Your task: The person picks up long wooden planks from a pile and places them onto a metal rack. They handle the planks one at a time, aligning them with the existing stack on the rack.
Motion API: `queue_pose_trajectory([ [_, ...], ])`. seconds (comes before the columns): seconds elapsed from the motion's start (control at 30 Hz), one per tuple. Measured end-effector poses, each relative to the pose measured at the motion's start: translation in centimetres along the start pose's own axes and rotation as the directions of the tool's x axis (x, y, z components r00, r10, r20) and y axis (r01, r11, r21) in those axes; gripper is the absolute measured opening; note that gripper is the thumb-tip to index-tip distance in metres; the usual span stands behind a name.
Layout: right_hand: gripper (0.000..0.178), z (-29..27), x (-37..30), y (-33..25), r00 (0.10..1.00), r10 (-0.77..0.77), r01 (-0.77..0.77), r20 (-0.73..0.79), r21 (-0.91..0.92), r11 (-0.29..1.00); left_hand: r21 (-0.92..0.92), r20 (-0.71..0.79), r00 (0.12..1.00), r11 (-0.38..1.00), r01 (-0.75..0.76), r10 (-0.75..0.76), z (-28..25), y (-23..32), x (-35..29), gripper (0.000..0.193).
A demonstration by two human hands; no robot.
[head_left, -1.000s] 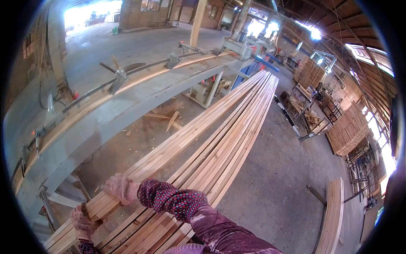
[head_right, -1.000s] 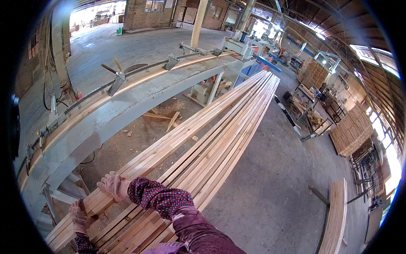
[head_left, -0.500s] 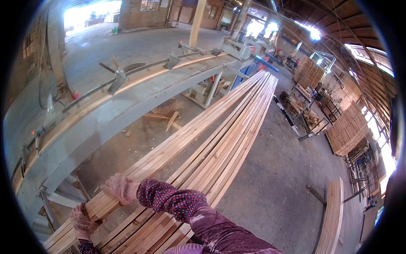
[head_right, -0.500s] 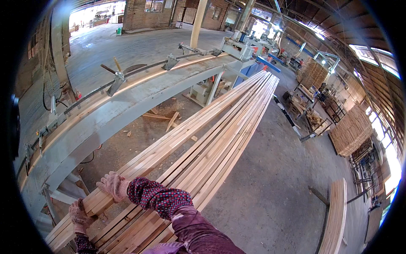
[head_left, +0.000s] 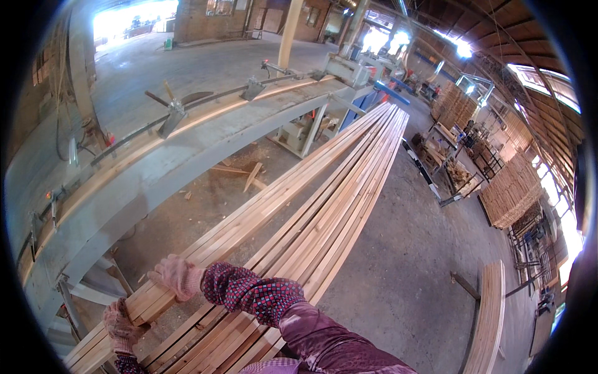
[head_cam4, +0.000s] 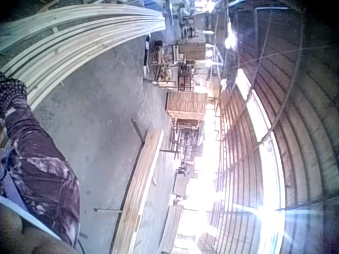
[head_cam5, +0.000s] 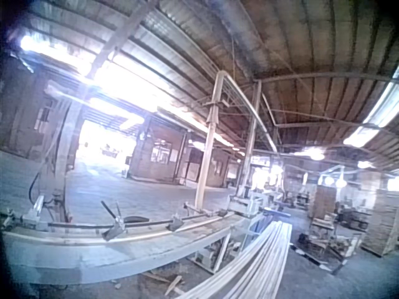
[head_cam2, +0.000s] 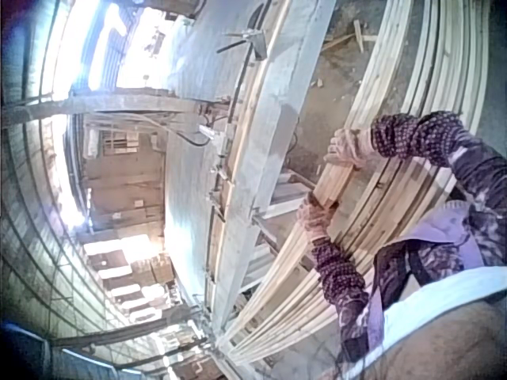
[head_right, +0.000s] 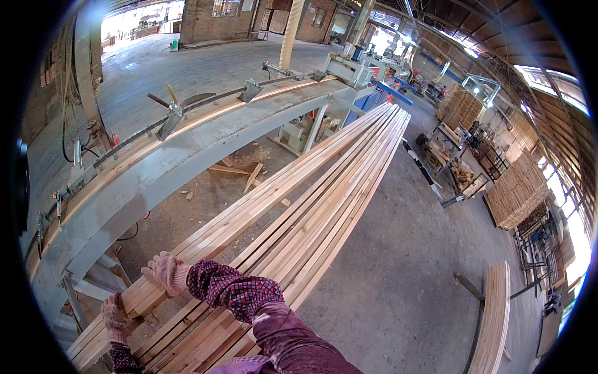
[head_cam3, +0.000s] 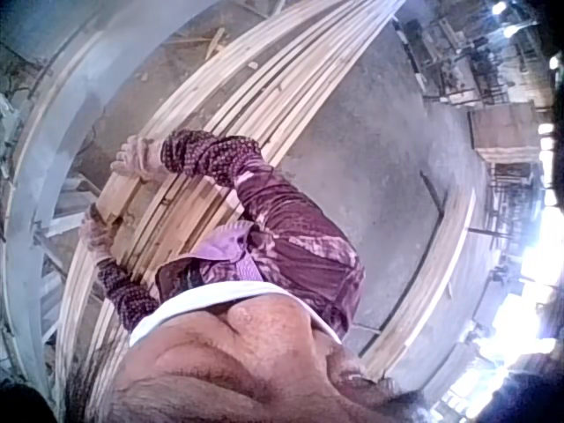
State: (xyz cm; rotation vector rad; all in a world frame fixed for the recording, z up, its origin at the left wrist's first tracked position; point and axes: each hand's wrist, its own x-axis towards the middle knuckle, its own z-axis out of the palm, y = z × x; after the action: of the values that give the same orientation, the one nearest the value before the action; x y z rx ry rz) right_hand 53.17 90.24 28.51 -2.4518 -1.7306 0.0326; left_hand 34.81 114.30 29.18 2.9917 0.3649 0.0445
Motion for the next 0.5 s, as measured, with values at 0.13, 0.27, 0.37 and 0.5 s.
queue_pose_trajectory([
  [0.13, 0.091, 0.4, 0.4, 0.0, 1.000, 0.009, -0.008, 0.016, -0.024, 1.000, 0.036, 0.010, 0.999, 0.999, 0.033, -0.034, -0.1, 0.2, 0.1, 0.102],
  [0.27, 0.090, 0.4, 0.4, 0.1, 1.000, -0.001, 0.001, 0.008, -0.011, 1.000, 0.036, -0.017, 1.000, 0.999, 0.009, -0.009, 0.5, -0.3, 0.1, 0.100],
  [0.37, 0.088, 0.8, 0.3, 0.3, 1.000, -0.007, 0.007, -0.001, -0.025, 1.000, 0.007, -0.014, 1.000, 1.000, 0.010, -0.010, -0.1, 0.3, 0.0, 0.098],
  [0.5, 0.086, 1.8, 0.7, 0.5, 1.000, -0.012, 0.012, -0.025, 0.013, 1.000, 0.039, -0.018, 1.000, 0.999, -0.019, 0.020, 0.8, -0.4, 0.2, 0.098],
])
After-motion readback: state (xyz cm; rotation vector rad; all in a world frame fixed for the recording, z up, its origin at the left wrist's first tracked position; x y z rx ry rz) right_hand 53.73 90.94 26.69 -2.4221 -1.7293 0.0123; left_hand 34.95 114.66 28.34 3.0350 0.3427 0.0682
